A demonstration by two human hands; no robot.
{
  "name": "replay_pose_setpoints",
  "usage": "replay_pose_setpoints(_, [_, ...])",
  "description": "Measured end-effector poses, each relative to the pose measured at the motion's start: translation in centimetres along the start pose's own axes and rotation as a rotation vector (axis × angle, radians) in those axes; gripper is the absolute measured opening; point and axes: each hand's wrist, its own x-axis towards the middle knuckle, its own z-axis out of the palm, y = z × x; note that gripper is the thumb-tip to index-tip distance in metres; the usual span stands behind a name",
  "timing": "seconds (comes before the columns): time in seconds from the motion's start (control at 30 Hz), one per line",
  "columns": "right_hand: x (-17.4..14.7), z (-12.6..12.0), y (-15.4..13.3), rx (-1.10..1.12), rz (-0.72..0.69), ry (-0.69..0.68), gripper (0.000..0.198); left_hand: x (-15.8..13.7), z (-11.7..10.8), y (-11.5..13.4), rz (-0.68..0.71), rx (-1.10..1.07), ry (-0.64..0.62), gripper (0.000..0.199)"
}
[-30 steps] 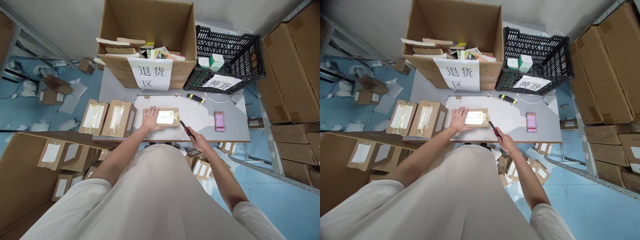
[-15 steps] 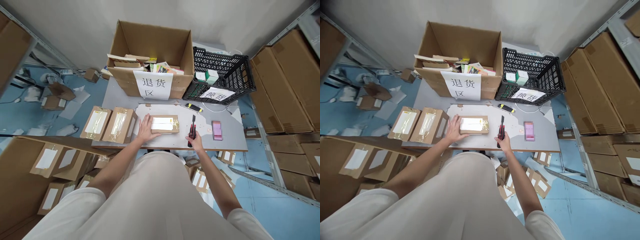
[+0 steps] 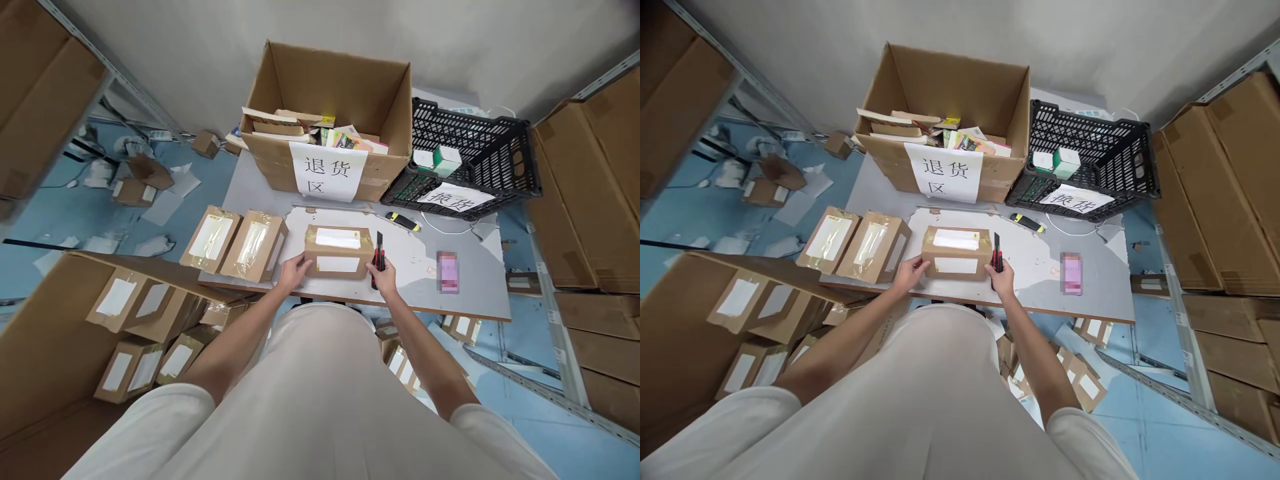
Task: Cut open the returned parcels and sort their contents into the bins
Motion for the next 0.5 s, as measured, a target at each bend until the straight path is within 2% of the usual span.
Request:
replay_pose_setpoints(0.1, [1.3,-0.4,-1.2,-0.084,-0.013,0.021,0.040,0.9,-0.9,1.8,-0.044,0.203,0.053,0.045])
replay_pose_setpoints(0.2, [2.3,-0.2,-1.3,-0.203,0.019,0.045,0.044,2.0,-0.6,2.5,-0.087,0.313,0.023,0.046])
replay_pose_setpoints(0.3, [2.7,0.0,-0.7,-0.254,0.052,0.045,0.044,2.8,0.2,2.1,-0.083,0.299,0.005,0.045])
replay_pose_setpoints(0.5, [1.0,-0.8,0.3,-0.122,0.073,-0.031,0.046,2.2,0.2,-0.2,-0.039,0.204,-0.034,0.045])
